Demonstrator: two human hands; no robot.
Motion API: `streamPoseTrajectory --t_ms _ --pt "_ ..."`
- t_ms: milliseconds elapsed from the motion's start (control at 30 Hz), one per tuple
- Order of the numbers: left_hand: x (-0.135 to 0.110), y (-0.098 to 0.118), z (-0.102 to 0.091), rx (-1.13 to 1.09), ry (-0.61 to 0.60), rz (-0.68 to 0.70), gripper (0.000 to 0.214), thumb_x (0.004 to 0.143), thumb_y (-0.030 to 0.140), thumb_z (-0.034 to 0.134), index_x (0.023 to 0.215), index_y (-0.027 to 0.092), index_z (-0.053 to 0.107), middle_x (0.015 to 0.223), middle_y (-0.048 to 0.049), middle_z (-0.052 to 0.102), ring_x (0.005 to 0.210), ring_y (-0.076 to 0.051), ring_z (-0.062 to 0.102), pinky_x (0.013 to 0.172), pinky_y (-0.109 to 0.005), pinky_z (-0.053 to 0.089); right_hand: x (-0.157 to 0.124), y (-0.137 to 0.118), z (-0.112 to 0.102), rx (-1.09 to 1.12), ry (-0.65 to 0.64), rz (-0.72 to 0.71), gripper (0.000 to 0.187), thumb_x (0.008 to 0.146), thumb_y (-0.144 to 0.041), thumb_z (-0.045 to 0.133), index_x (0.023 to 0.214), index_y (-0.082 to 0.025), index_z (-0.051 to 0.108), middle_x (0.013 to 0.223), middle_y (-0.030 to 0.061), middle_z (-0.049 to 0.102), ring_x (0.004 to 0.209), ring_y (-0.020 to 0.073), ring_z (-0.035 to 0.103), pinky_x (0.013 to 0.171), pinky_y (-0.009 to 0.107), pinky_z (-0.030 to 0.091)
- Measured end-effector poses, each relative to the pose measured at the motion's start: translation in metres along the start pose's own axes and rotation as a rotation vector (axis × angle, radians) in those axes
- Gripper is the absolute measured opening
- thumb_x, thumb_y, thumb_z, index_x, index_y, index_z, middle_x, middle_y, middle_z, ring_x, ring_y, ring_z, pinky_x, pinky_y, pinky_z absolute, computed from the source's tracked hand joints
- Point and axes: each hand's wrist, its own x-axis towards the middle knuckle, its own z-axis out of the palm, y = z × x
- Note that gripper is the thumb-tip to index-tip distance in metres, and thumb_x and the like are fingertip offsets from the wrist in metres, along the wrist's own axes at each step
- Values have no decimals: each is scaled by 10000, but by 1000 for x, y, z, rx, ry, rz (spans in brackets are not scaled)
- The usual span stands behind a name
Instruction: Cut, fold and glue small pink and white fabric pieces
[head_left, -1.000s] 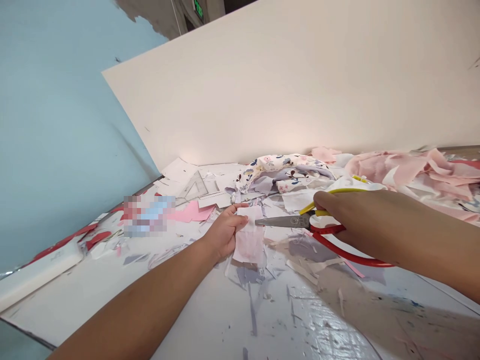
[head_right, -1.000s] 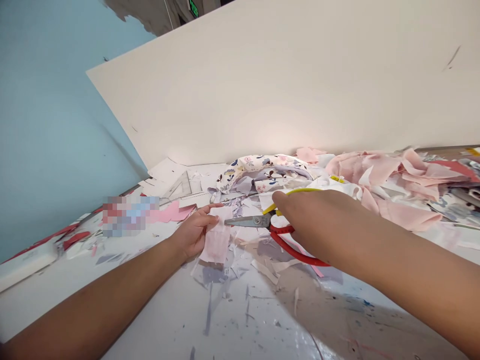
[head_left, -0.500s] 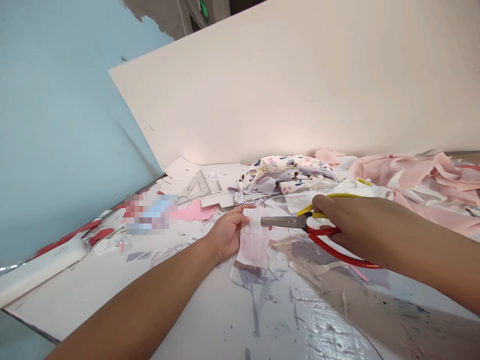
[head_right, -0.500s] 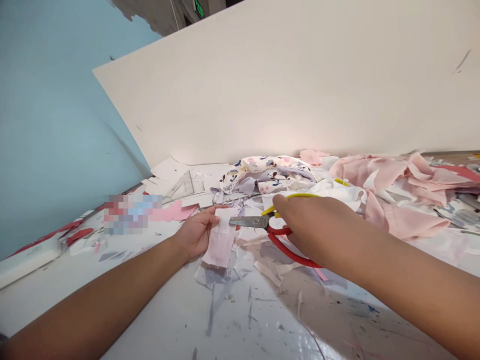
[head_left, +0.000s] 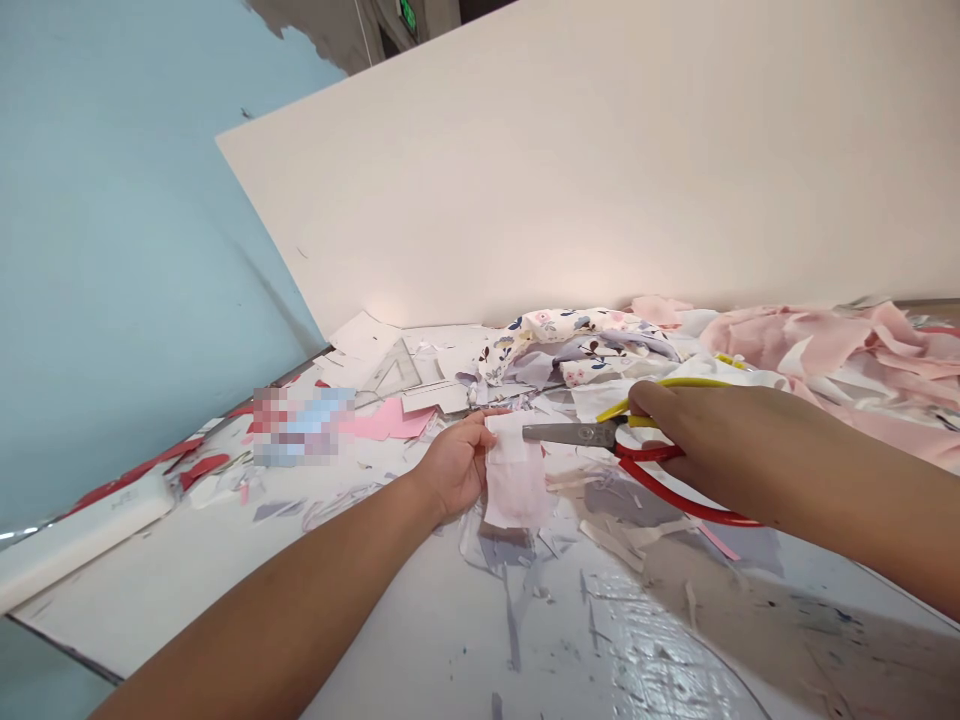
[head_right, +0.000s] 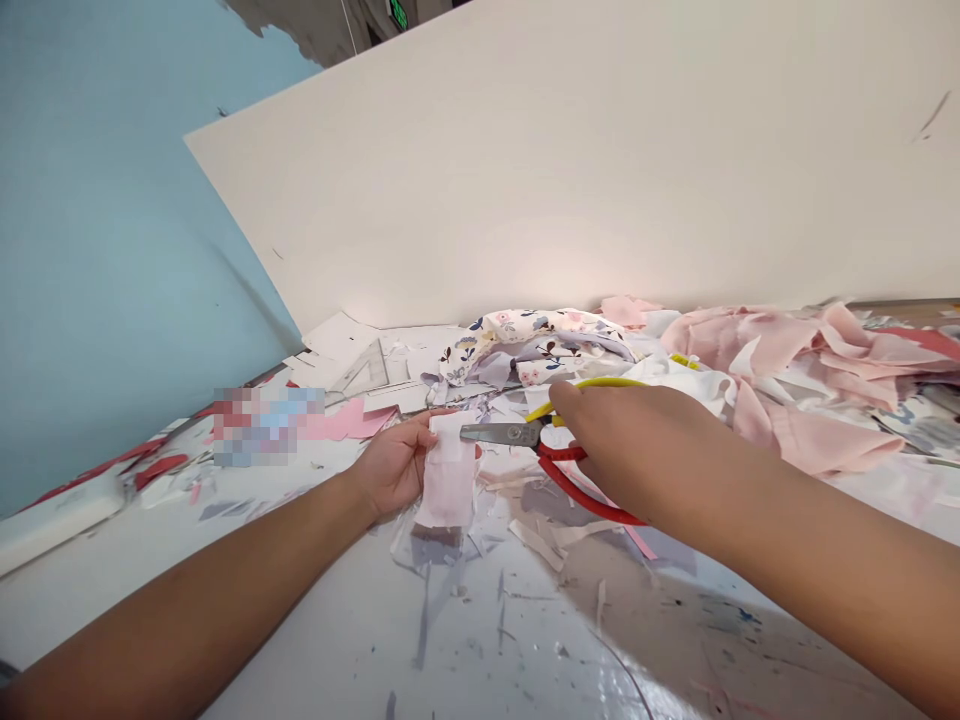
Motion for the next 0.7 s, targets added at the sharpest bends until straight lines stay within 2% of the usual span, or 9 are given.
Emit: streamPoseTrajectory --t_ms 133,333,533,700 --pt "1 -1 -2 8 27 24 468 544 23 453 989 147 532 870 -87 657 815 -243 646 731 -399 517 0 0 1 -63 -94 12 152 699 -137 490 813 -230 450 674 24 594 504 203 563 388 234 241" --pt "-1 0 -1 32 22 -1 515 512 16 441 1003 155 514 841 -77 656 800 -261 654 741 -422 512 0 2 2 -64 -32 -5 178 696 -125 469 837 -232 454 718 28 610 538 216 578 393 242 254" --pt "-1 1 0 59 -14 -67 565 480 21 431 1022 173 488 869 -78 652 781 -285 664 691 -432 518 1 1 -6 -40 -171 60 186 634 -114 495 741 -254 435 568 -2 566 458 203 550 384 248 242" --pt "-2 1 0 60 7 -79 555 469 13 423 993 174 505 867 -72 648 820 -265 651 704 -406 516 -3 -2 -16 -67 -138 45 151 685 -105 436 766 -232 430 629 36 587 519 226 582 400 260 264"
